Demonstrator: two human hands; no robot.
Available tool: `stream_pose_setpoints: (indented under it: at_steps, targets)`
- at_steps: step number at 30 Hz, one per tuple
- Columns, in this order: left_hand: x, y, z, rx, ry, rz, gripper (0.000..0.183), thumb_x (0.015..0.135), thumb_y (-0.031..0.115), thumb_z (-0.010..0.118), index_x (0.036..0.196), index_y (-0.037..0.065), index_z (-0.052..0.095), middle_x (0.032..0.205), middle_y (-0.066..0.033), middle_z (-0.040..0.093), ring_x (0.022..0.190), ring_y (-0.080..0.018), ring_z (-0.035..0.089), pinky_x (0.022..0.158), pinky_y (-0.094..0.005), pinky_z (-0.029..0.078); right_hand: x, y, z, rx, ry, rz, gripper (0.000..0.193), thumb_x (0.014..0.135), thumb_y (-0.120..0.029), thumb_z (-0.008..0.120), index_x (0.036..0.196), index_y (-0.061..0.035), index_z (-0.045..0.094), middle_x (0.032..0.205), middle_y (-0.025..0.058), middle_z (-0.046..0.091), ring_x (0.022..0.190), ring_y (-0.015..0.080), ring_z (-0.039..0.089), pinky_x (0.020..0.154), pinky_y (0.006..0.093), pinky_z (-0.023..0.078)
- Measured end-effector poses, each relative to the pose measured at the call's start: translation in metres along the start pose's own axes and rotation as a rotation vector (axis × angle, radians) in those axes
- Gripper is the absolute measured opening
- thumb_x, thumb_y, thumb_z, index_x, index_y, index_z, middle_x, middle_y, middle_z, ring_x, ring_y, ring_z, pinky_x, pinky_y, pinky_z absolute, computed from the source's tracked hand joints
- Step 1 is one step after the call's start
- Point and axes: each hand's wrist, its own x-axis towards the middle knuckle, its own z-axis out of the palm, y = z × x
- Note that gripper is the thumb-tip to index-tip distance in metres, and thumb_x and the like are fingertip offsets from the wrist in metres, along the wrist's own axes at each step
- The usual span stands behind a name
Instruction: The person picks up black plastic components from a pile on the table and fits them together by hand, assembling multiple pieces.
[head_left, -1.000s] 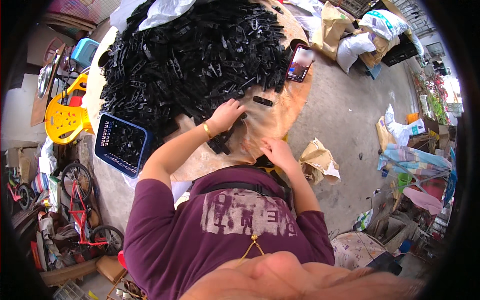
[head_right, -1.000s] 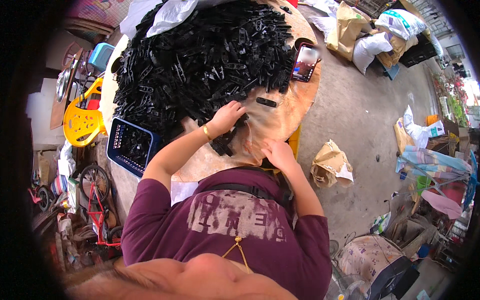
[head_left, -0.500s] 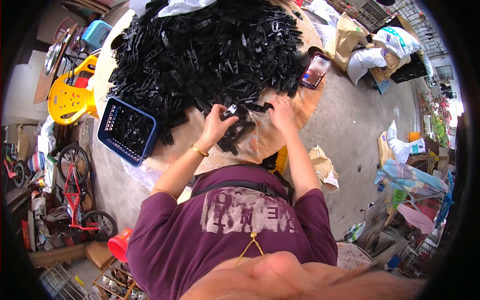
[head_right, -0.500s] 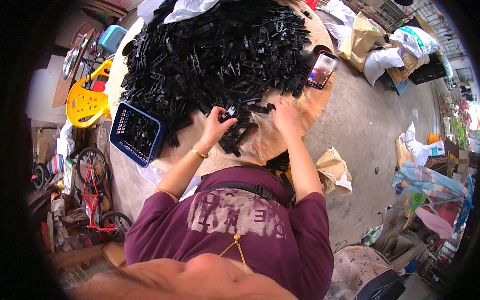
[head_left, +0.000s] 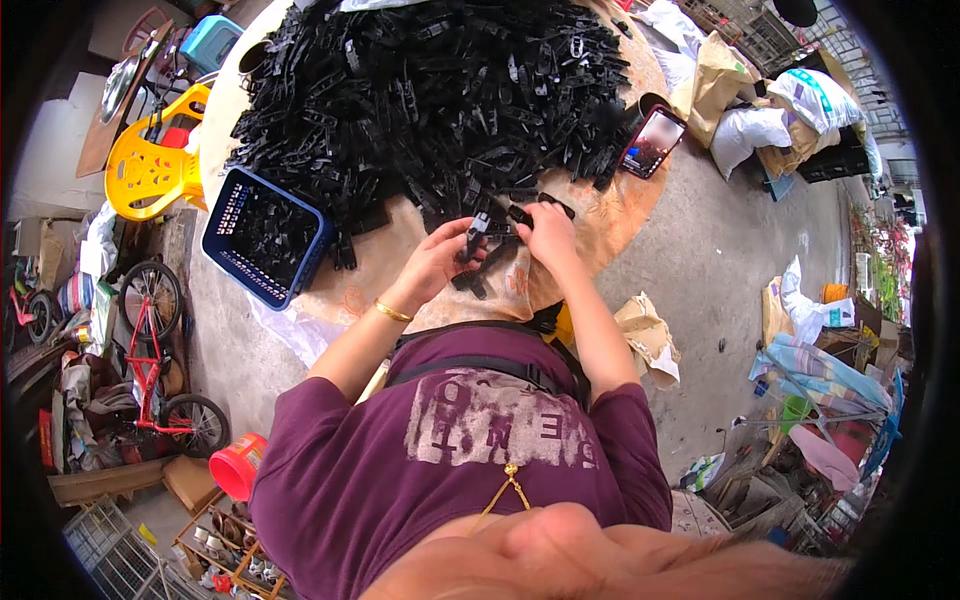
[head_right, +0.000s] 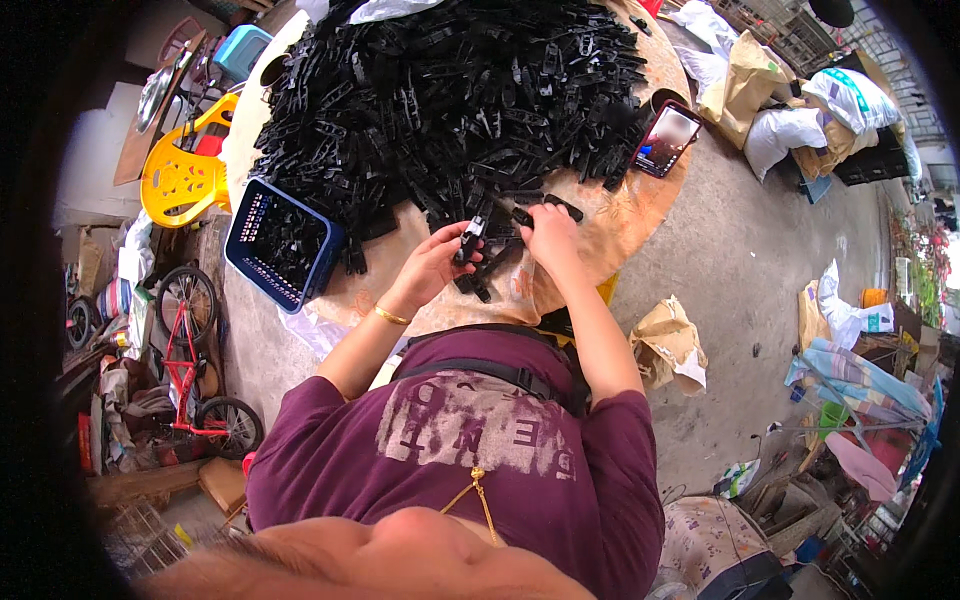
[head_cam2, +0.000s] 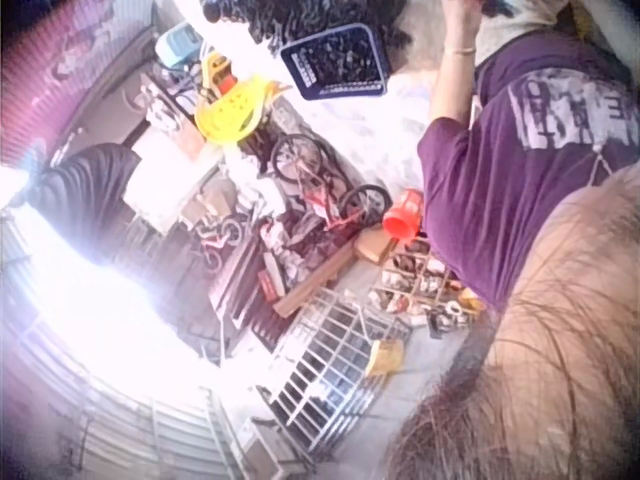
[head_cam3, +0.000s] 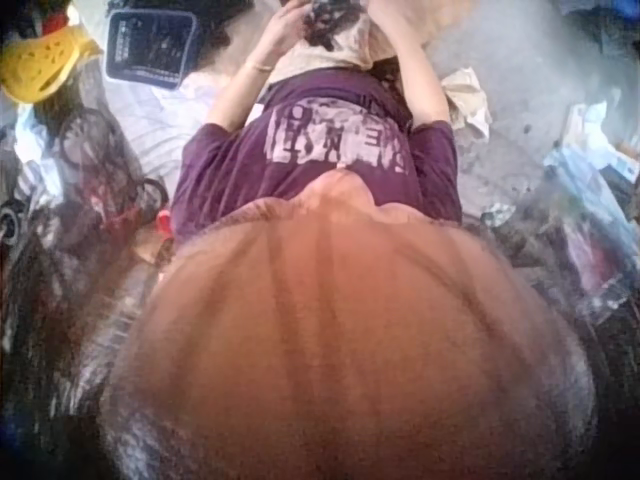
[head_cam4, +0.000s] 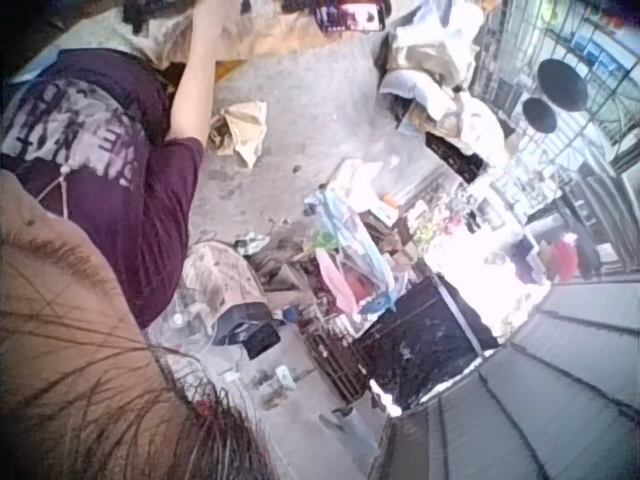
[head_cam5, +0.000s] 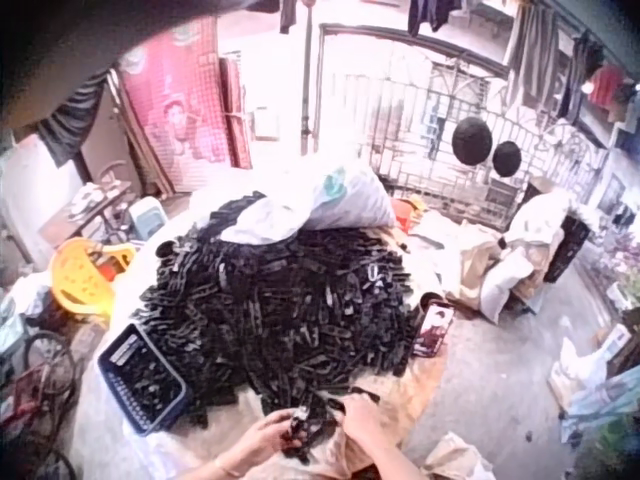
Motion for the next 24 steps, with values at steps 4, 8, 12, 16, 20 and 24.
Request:
stream_pose_setpoints:
  at_steps: [4,8,12,16,20,24]
  targets:
    - [-0.005,0.001,0.009,0.035,0.011,0.004,0.038,0.088,0.011,0.050,0.124,0.005,0.041,0.106,-0.0084,0.056,0.092,-0.0185,0.057,0.076,-0.0308,0.049,-0.026,-0.006,-0.006,0.795,-0.279,0.266,0.027,0.081,-0.016,0.059,0.102,-0.0006,0.058,0.095,0.0090,0.062,0.088,0.0190,0.058,0.076,0.0283,0.045]
    - [-0.008,-0.002,0.008,0.146,0.023,-0.038,0.036,0.085,0.010,0.055,0.120,0.005,0.047,0.100,-0.0059,0.059,0.087,-0.0144,0.058,0.071,-0.0261,0.048,-0.057,-0.027,-0.019,1.158,-0.263,0.071,0.027,0.089,-0.017,0.050,0.110,-0.0011,0.056,0.082,0.0013,0.061,0.069,0.0079,0.054,0.062,0.0219,0.045]
    - [-0.010,-0.005,0.006,0.464,0.034,-0.049,0.031,0.084,0.008,0.056,0.114,0.001,0.052,0.093,-0.0039,0.061,0.076,-0.0091,0.058,0.066,-0.0216,0.047,-0.075,-0.040,-0.021,1.163,-0.202,0.115,0.027,0.092,-0.020,0.047,0.110,-0.0024,0.056,0.076,0.0012,0.060,0.058,0.0030,0.048,0.053,0.0164,0.040]
    - [-0.015,-0.007,0.017,0.474,0.072,-0.006,0.030,0.084,0.001,0.050,0.114,-0.001,0.052,0.096,-0.0051,0.060,0.079,-0.0096,0.058,0.073,-0.0229,0.049,-0.085,-0.043,-0.013,1.103,-0.148,0.130,0.024,0.091,-0.019,0.048,0.106,-0.0028,0.058,0.073,0.0014,0.060,0.054,0.0021,0.046,0.050,0.0152,0.038]
    - [-0.021,-0.007,0.019,0.538,0.082,-0.042,0.033,0.082,-0.003,0.045,0.115,-0.002,0.051,0.096,-0.0061,0.059,0.082,-0.0113,0.059,0.078,-0.0234,0.049,-0.088,-0.049,-0.018,1.098,-0.104,0.113,0.022,0.090,-0.018,0.050,0.102,-0.0031,0.060,0.072,0.0006,0.060,0.055,0.0022,0.046,0.050,0.0157,0.039]
    - [-0.023,-0.013,0.021,0.774,0.058,0.043,0.035,0.081,-0.005,0.043,0.116,-0.004,0.049,0.096,-0.0070,0.059,0.085,-0.0111,0.058,0.077,-0.0231,0.049,-0.087,-0.059,-0.021,0.756,0.095,-0.067,0.018,0.086,-0.015,0.055,0.097,-0.0021,0.061,0.076,0.0105,0.062,0.062,0.0182,0.057,0.056,0.0259,0.045]
